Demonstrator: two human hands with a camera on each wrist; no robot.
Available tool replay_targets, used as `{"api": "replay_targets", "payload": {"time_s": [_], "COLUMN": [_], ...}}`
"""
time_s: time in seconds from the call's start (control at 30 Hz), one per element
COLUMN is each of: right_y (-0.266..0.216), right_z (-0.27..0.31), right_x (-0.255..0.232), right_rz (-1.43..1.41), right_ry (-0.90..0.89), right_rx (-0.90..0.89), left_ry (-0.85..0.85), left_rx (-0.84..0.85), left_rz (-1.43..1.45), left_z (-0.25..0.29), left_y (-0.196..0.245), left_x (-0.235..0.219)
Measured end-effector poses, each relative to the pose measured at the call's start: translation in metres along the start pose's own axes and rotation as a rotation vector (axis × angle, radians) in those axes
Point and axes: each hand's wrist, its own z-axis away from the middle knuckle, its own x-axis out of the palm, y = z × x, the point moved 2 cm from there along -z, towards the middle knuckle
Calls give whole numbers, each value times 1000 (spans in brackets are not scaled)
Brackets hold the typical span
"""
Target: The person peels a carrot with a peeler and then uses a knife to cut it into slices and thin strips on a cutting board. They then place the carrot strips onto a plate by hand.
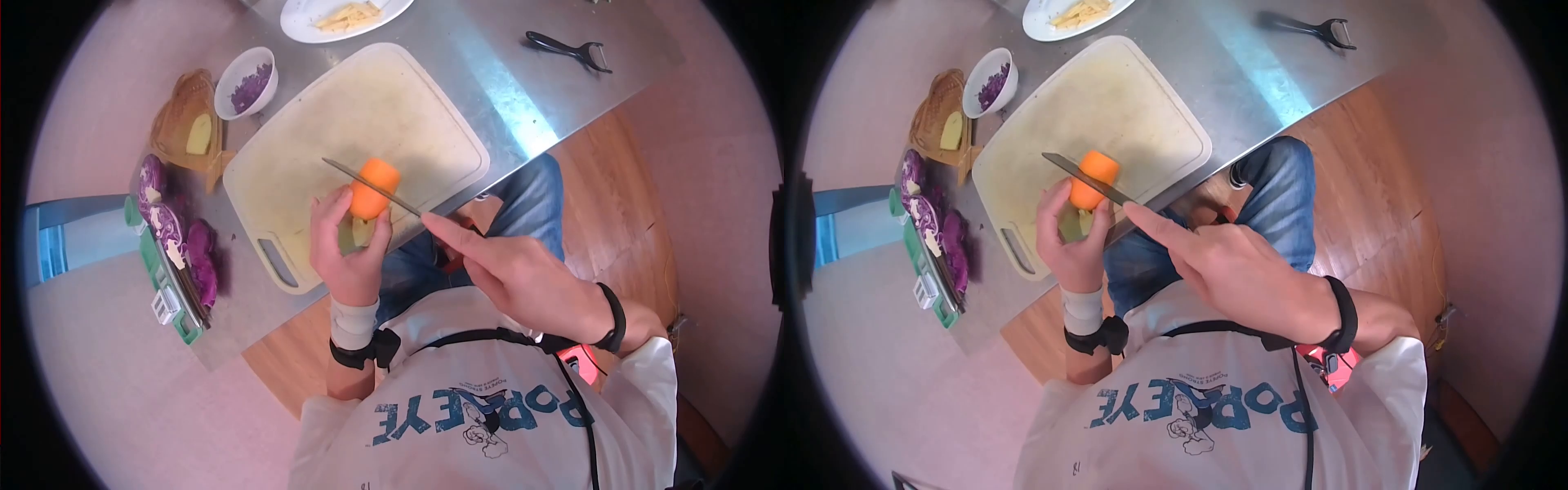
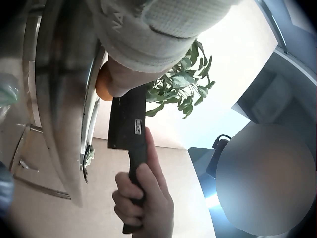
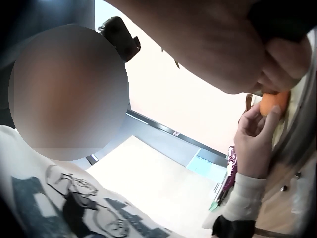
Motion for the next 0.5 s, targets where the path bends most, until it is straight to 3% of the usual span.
{"api": "replay_targets", "payload": {"time_s": [0.13, 0.3, 0.37, 0.4, 0.47, 0.5], "right_y": [-2, 10, 13, 8, 1, 5], "right_z": [-13, -6, -18, -22, -29, -25], "right_x": [10, 14, 16, 18, 19, 20], "right_rz": [-68, -55, -74, -77, -36, -32], "right_ry": [62, 65, 234, 236, 64, 68], "right_rx": [-15, -23, -220, -221, 47, 45], "left_ry": [-5, -11, -10, -1, 15, 8], "left_rx": [-78, -31, -26, -17, 10, -31], "left_rz": [37, 29, 11, 28, 55, 63], "left_z": [0, 1, 2, 3, -1, -1], "left_y": [-1, -1, 0, 1, 3, 2], "left_x": [-2, -2, -1, -2, -2, -4]}}
